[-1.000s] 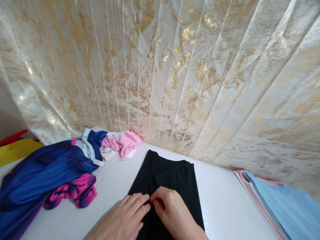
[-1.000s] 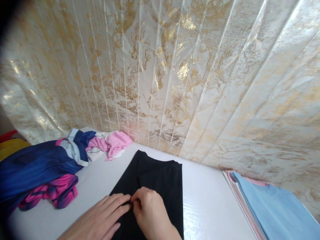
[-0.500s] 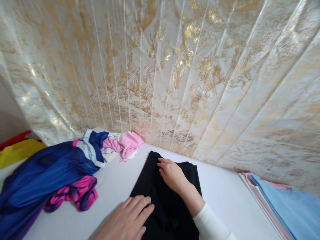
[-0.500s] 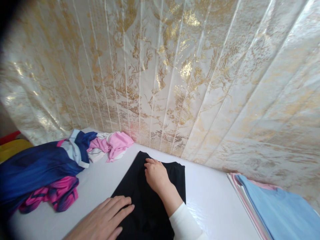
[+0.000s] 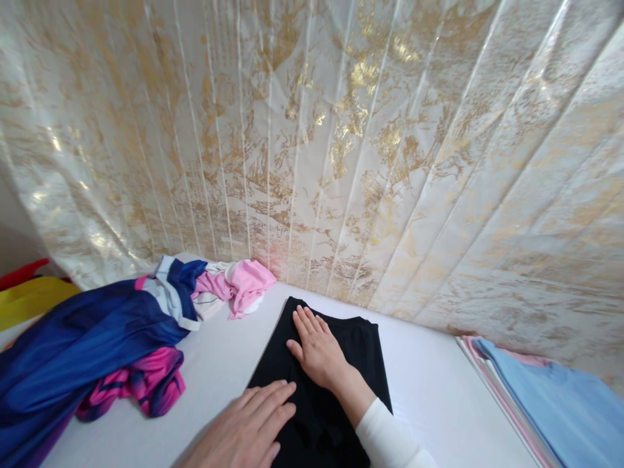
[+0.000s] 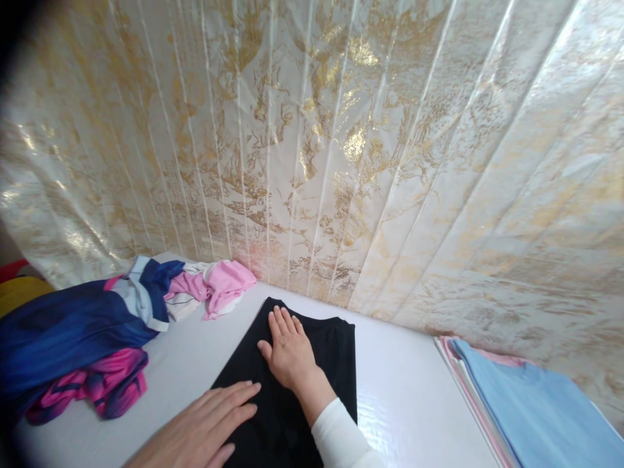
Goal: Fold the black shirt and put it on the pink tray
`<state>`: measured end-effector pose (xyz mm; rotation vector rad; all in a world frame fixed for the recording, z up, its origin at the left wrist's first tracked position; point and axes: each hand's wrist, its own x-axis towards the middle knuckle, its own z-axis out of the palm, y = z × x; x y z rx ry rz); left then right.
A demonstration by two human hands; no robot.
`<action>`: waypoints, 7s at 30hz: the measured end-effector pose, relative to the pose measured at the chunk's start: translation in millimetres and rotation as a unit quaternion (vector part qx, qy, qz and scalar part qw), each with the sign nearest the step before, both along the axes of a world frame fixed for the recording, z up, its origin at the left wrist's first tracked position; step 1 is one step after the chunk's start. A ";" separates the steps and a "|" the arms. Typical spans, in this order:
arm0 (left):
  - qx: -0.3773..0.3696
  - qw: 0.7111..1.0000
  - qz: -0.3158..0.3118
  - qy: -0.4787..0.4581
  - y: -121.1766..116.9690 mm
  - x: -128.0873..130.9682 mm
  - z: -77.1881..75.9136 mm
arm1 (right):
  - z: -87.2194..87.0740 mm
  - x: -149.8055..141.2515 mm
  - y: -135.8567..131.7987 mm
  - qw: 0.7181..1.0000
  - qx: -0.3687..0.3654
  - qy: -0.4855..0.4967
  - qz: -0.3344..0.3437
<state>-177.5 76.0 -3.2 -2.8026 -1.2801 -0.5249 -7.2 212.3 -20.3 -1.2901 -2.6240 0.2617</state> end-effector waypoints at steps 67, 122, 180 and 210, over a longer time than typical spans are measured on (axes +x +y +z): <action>-0.080 0.960 0.269 0.010 185.3 23.3 18.2 | -2.5 154.8 63.2 0.955 0.044 0.111 -0.271; -0.076 0.976 0.205 -0.017 206.0 33.9 15.7 | 10.4 140.5 50.5 0.954 0.040 0.109 -0.278; -0.025 0.994 -0.044 -0.101 24.1 30.1 4.7 | 5.0 45.8 -136.3 0.983 0.102 0.134 -0.077; -0.008 0.999 -0.026 -0.022 -11.2 14.2 -6.7 | 5.5 56.6 -143.4 0.986 0.061 0.152 -0.041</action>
